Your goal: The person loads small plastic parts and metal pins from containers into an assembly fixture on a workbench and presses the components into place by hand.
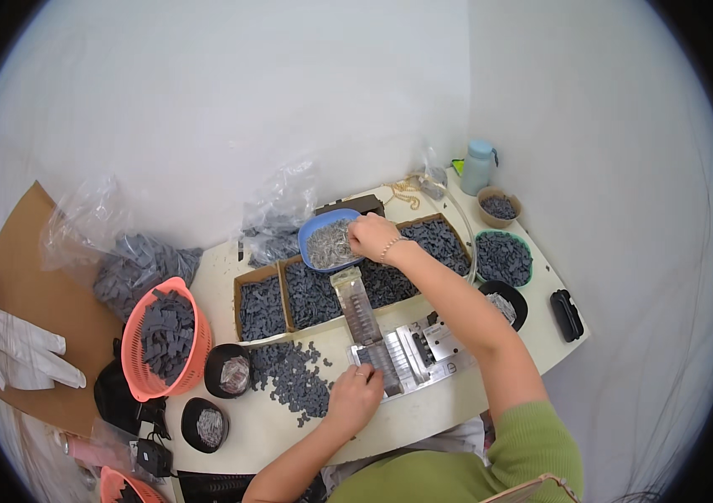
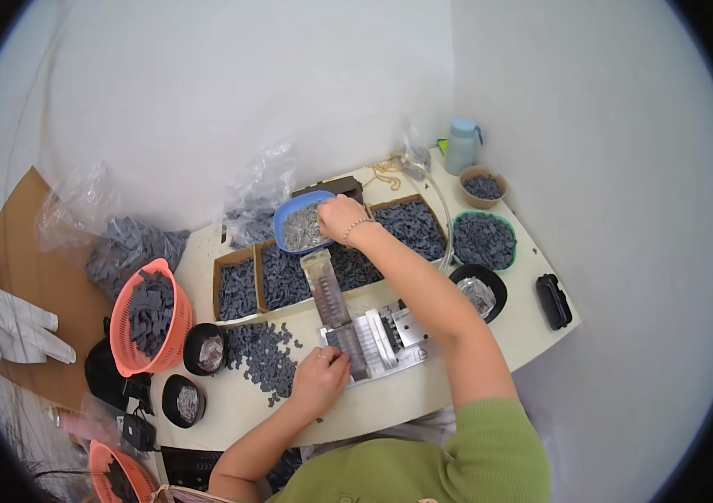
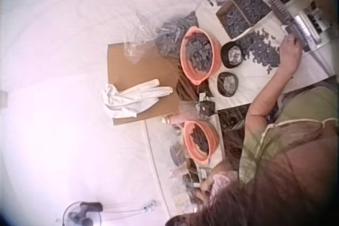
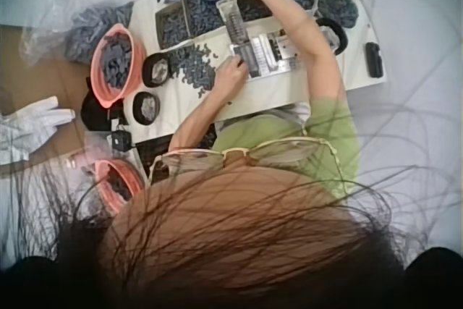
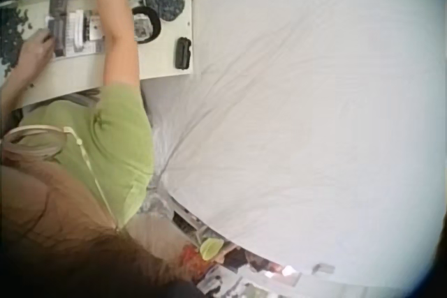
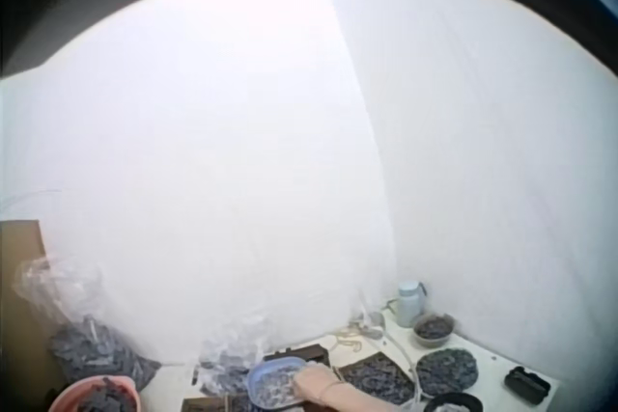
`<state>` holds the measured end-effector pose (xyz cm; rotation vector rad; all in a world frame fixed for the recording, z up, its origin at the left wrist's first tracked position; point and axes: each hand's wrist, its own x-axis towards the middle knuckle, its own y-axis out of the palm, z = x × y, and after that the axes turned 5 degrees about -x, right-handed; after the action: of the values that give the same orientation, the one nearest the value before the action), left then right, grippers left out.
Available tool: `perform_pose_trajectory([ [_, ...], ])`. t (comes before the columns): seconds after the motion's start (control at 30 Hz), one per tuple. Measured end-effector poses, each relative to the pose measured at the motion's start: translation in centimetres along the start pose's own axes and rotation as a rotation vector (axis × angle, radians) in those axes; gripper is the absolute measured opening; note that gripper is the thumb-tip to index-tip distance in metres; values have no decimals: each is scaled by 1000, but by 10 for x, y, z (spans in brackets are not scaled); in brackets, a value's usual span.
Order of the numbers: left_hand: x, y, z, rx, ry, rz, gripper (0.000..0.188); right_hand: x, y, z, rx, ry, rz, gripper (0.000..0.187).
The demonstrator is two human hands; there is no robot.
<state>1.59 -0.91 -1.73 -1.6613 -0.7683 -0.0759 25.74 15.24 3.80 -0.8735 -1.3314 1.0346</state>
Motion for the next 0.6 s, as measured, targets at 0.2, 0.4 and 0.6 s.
perform_pose_trajectory([
  [0.2,-9,0,-1,-21,54,25,30,-85,-29,18,544,-283,9,10],
  [0.4,-14,-12,0,15,79,19,34,-171,-4,56,606,-325,81,7],
  [0.6,-14,-14,15,-188,-86,12,36,-188,2,61,237,-414,-91,14],
])
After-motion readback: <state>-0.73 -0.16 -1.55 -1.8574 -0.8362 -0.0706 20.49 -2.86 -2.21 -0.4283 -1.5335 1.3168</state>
